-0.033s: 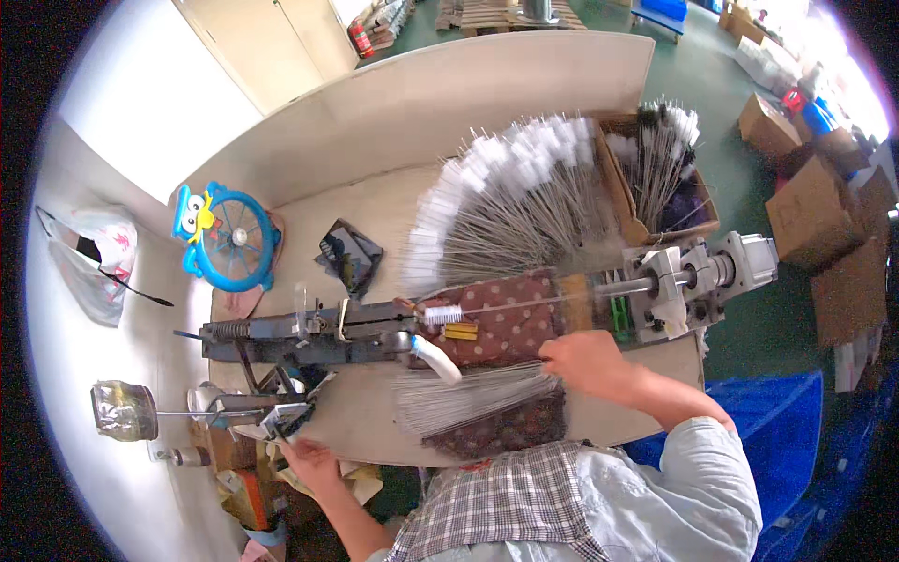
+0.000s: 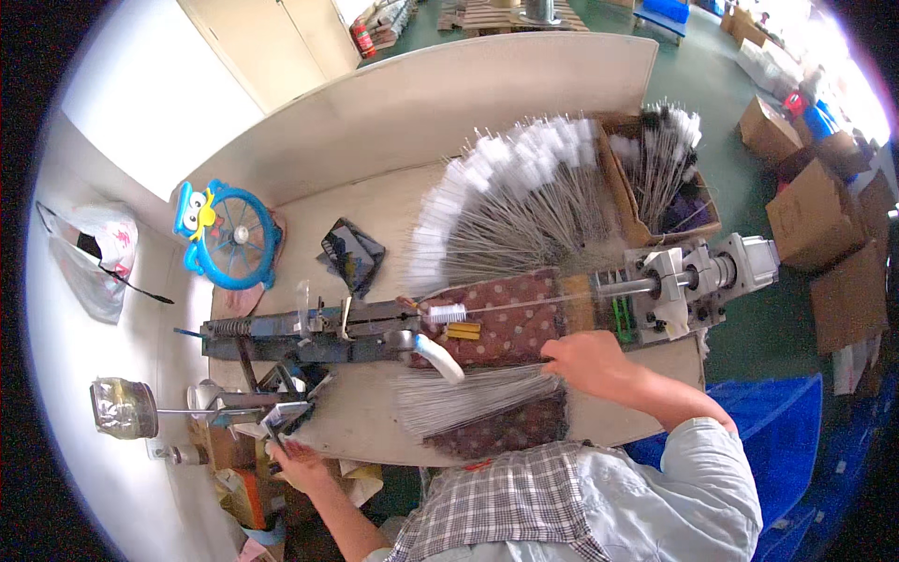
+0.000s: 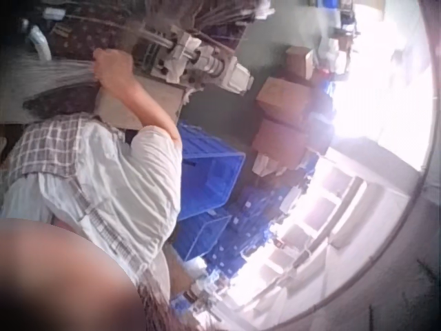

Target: Processing bundles of white fibrous rods using an industrial mechanical machine.

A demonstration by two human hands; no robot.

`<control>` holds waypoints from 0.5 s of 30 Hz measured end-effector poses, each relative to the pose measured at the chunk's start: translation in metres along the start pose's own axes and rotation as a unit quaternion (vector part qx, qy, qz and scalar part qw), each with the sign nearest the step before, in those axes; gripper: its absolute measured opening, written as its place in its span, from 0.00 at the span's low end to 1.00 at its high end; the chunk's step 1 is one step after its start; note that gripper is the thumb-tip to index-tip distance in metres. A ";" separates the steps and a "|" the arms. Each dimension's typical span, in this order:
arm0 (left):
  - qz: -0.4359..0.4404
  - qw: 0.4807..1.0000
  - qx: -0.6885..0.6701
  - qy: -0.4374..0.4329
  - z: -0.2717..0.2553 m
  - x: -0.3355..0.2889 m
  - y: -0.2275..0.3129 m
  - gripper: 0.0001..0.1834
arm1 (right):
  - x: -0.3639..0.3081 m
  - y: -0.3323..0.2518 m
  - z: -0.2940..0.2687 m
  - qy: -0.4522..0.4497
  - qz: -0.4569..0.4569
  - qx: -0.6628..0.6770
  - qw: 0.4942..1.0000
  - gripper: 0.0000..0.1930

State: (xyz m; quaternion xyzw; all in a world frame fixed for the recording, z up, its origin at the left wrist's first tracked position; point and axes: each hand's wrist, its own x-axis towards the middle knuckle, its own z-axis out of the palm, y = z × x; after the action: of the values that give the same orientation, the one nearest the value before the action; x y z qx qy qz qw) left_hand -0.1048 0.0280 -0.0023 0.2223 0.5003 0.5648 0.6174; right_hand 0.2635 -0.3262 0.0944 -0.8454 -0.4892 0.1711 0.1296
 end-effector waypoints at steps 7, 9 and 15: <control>0.078 0.994 0.063 0.045 -0.031 0.032 0.015 0.18 | -0.005 0.003 -0.003 0.022 -0.025 0.006 0.999 0.06; 0.041 0.996 0.059 0.047 0.002 -0.009 0.000 0.16 | -0.003 0.004 0.000 0.030 -0.027 0.011 0.999 0.06; -0.207 0.970 0.021 -0.123 0.055 -0.093 -0.076 0.15 | 0.000 0.006 0.000 0.016 -0.051 -0.019 0.998 0.11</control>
State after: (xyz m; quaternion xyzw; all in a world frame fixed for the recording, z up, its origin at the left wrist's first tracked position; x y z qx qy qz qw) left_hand -0.0076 -0.0611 -0.0101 0.1944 0.4677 0.3820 0.7730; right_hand 0.2685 -0.3290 0.0923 -0.8243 -0.5328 0.1410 0.1295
